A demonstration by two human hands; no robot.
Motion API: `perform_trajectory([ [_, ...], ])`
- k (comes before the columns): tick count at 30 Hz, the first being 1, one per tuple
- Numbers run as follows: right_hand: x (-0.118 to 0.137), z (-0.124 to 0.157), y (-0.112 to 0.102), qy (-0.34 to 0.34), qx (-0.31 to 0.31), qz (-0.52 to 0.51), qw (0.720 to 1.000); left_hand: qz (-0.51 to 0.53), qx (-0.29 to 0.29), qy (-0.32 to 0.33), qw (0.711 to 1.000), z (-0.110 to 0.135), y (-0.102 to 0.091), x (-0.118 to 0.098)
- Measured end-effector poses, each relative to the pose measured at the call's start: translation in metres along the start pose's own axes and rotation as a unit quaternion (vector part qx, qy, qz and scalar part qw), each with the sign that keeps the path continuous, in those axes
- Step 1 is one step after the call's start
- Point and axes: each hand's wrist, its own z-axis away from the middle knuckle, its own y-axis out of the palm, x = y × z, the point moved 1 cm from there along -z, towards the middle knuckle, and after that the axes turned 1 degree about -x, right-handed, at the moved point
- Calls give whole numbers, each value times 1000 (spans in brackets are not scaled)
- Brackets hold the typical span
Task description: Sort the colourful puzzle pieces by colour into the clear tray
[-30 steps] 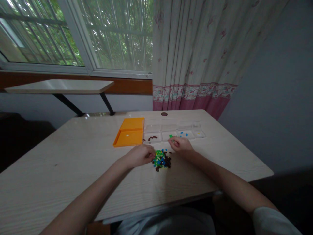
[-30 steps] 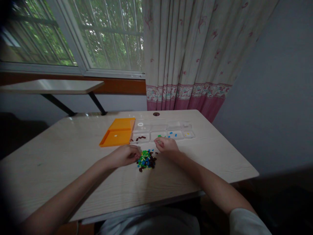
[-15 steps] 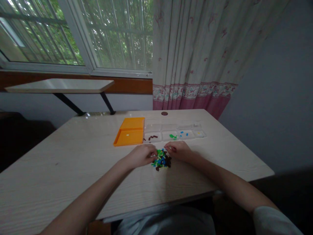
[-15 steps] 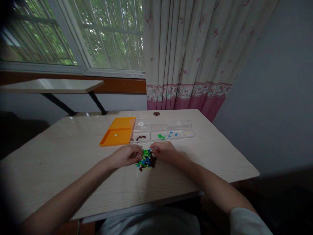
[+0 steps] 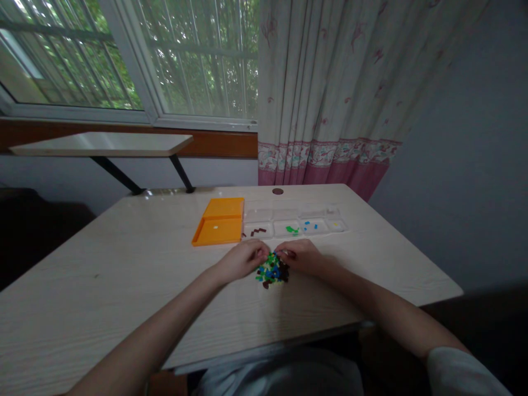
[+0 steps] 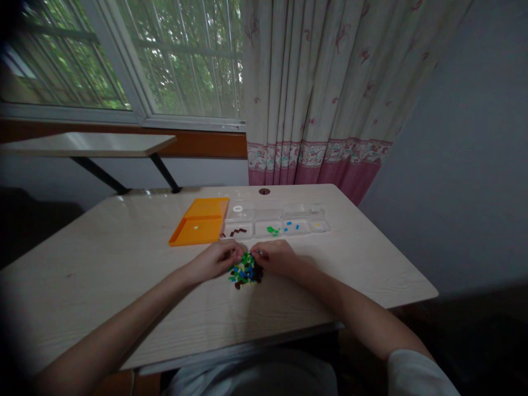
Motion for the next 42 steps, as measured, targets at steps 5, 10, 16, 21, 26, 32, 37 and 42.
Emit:
perform_trajectory([
  [5, 7, 0, 3, 4, -30, 23, 999, 194, -12, -76, 978, -4, 14, 8],
  [10, 11, -1, 1, 7, -32, 18, 999, 279, -16, -103, 955, -6, 19, 11],
  [16, 10, -1, -2, -1, -56, 1, 998, 232, -28, -89, 968, -5, 14, 5],
  [21, 11, -2, -2, 4, -65, 4, 998, 150, -62, -72, 984, -3, 9, -4],
  [26, 12, -2, -5, 21, -42, -6, 999, 89, -88, -52, 991, -3, 5, -9],
  [32, 6, -2, -5, 22, 18, -8, 1000, 54, -211, -38, 975, 0, -12, -12],
  [37, 2, -1, 2, 6, 45, -20, 999, 47, -288, -16, 956, 3, -20, -16],
  [42, 2, 0, 8, -8, 68, -32, 997, 47, -306, -6, 951, 4, -19, -17],
])
